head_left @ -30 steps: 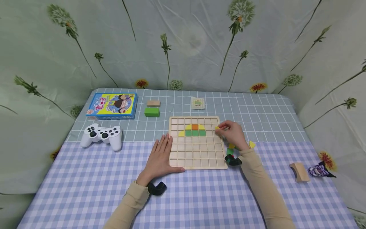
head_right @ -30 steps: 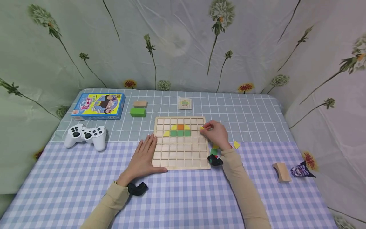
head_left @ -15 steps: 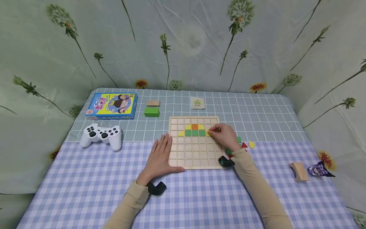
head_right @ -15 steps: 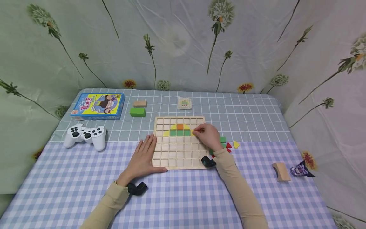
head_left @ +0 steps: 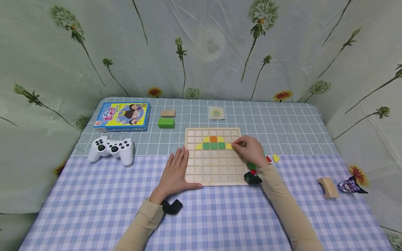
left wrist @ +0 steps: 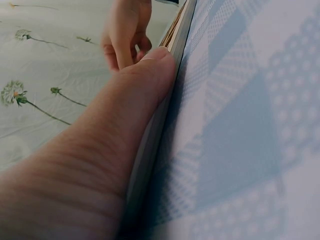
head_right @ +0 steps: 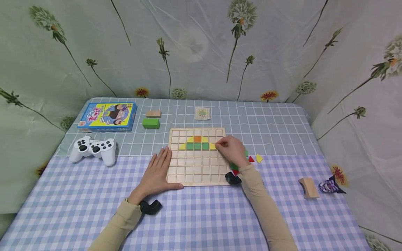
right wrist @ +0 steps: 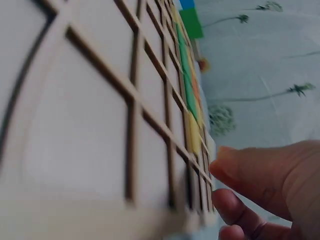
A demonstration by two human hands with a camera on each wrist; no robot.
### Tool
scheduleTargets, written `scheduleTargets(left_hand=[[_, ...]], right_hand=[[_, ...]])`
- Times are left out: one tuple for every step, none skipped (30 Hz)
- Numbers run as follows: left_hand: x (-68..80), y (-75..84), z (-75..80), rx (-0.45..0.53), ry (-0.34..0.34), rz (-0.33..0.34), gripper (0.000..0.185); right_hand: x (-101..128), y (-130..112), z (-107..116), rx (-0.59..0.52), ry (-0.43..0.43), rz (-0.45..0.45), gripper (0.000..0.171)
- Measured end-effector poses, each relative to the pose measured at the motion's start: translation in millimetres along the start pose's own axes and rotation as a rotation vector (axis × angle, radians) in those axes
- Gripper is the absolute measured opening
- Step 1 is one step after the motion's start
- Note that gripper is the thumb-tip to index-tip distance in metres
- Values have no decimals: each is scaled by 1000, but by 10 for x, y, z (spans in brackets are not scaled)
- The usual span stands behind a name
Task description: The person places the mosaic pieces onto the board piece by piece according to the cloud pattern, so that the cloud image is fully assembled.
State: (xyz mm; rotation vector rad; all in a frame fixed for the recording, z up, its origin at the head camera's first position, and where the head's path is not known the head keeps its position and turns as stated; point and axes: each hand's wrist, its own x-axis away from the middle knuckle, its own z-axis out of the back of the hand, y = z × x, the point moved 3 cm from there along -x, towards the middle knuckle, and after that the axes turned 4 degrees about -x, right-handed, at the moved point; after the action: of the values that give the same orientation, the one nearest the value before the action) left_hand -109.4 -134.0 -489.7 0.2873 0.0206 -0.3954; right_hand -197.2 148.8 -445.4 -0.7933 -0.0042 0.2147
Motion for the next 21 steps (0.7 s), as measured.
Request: scheduleTargets(left_hand=[[-2, -1, -4, 0, -3, 2, 130], [-4, -2, -8, 0, -8, 4, 130], [-6, -3, -12, -3, -14, 8, 130], [-7, -6, -15, -4, -18, 10, 130], [-8, -8, -15, -6, -20, 12, 130], [-8, -10, -14, -9, -21, 13, 130], [-8, -9, -13, -11, -22, 14, 130], [-7, -9, -11, -13, -22, 14, 130], [-6, -10, -9, -13, -21, 14, 130], [-4, -10, -6, -13, -19, 14, 130], [-4, -10, -4, -16, -18, 13, 130], [-3, -9, -2, -17, -17, 13, 130], [-3, -9, -1, -18, -16, 14, 130], [-2, -8, 0, -19, -17, 14, 130], [-1, -7, 0, -19, -17, 14, 129], [-1, -7, 0, -21, -18, 14, 129], [-2, -6, -1, -21, -19, 14, 129], [-2, -5, -1, -18, -19, 13, 129], [-3, -5, -3, -19, -20, 12, 129], [-4, -5, -5, -18, -20, 12, 129], [-4, -4, -6, -16, -20, 11, 129]], right_hand=[[14, 19, 38, -3, 4, -1, 15], [27, 44, 81, -7, 12, -2, 15], [43, 75, 126, -9, 21, -4, 16], [61, 104, 175, -12, 30, -4, 16], [82, 133, 227, -14, 39, -10, 17], [104, 163, 276, -10, 46, -20, 17], [132, 191, 323, -3, 53, -25, 18], [163, 217, 365, 3, 55, -32, 19], [195, 240, 402, 14, 54, -41, 19], [229, 256, 434, 21, 46, -49, 18], [260, 275, 458, 35, 33, -56, 18], [290, 291, 476, 50, 17, -59, 17], [316, 307, 488, 62, -3, -57, 15], [339, 323, 498, 74, -27, -52, 15], [358, 336, 505, 84, -56, -44, 14], [376, 348, 506, 91, -86, -32, 15], [388, 360, 504, 97, -115, -18, 16], [399, 369, 502, 97, -142, -6, 17], [407, 375, 496, 96, -167, 9, 18], [413, 377, 491, 95, -189, 25, 19], [419, 380, 482, 96, -205, 36, 20]])
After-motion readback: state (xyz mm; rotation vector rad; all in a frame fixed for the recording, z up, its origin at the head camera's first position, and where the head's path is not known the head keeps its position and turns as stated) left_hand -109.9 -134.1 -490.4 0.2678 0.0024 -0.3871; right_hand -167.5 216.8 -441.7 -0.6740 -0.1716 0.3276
